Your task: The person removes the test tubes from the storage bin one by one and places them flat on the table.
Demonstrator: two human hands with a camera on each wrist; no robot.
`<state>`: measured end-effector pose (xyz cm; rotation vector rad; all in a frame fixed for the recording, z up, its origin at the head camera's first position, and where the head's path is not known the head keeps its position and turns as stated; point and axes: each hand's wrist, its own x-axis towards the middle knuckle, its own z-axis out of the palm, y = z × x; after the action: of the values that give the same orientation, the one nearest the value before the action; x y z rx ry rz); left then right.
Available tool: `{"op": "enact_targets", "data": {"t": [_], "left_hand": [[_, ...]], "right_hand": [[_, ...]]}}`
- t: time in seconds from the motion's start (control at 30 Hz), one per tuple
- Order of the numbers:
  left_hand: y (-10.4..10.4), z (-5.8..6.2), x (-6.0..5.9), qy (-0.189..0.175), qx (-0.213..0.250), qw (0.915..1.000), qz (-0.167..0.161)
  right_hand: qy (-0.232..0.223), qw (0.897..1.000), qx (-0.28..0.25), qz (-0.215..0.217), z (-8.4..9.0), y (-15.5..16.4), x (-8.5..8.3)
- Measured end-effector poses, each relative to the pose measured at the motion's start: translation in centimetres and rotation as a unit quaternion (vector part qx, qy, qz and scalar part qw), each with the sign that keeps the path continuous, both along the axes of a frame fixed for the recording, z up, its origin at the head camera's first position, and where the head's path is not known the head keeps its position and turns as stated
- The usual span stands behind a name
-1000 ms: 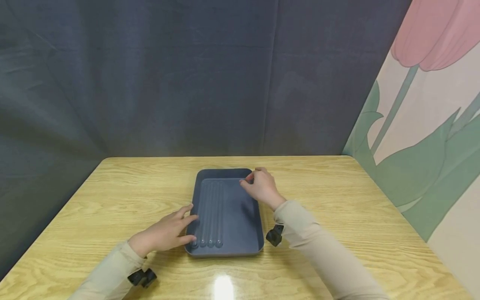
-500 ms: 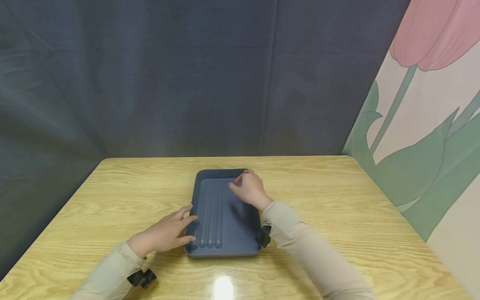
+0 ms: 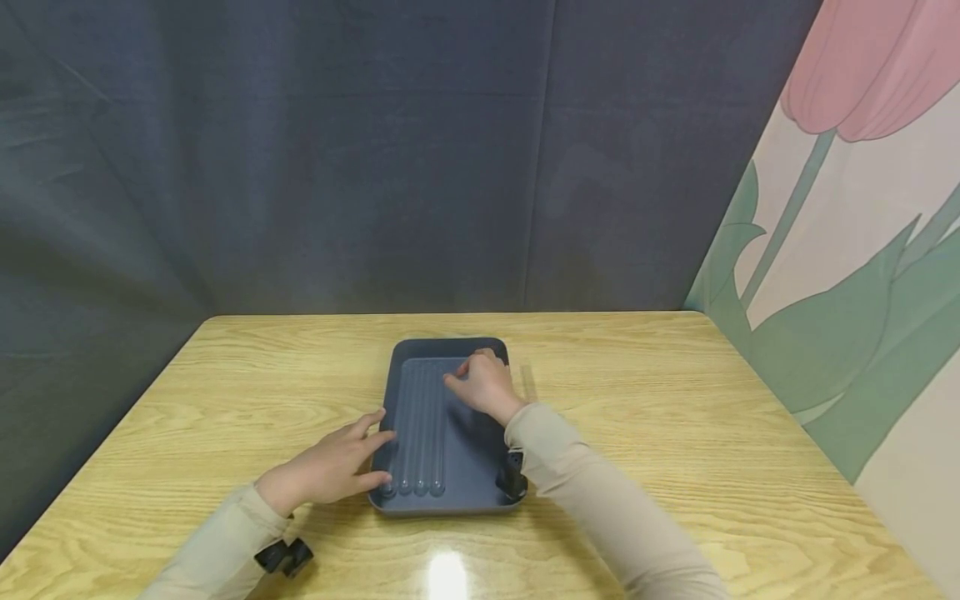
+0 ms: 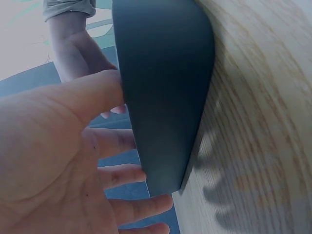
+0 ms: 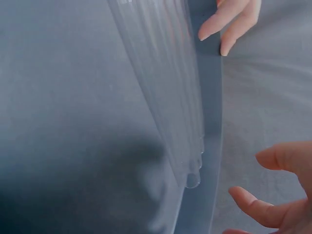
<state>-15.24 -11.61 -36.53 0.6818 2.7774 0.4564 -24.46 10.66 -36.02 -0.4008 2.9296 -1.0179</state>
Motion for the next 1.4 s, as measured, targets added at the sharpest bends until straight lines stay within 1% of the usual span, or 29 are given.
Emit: {"op": "enact_targets", "data": {"t": [0.23,0.53,0.7,0.9,1.13,1.27,1.4], "left_hand": [[0.0,0.1,0.0,0.004,-0.004,1.0,-0.005],[0.0,0.2,0.0,0.003,-0.003,1.0,-0.003],[0.1,0.3,0.1,0.004,-0.003,1.0,-0.002],[0.0,0.3,0.1,0.004,-0.003,1.0,-0.007],[0.0,0.3,0.0,0.009,-0.003,0.9999,-0.008],[0.0,0.2,0.0,0.009,-0.005,0.9999,-0.008],[0.0,0.1,0.0,0.008,-0.007,0.9999,-0.007]], "right_hand": [[-0.013,1.0,0.01,-0.005,-1.0,-0.4,0.0],[-0.027,0.999,0.027,-0.006,-1.9,-0.9,-0.1],[-0.024,0.999,0.031,-0.001,-2.5,-1.1,-0.2],[-0.019,0.999,0.048,0.006,-2.7,-1.3,0.0],[-0.035,0.997,0.068,-0.002,-2.9,-1.6,0.1],[-0.03,0.996,0.079,-0.008,-3.1,-1.7,0.1],[-0.025,0.997,0.076,-0.006,-3.2,-1.8,0.1]]}}
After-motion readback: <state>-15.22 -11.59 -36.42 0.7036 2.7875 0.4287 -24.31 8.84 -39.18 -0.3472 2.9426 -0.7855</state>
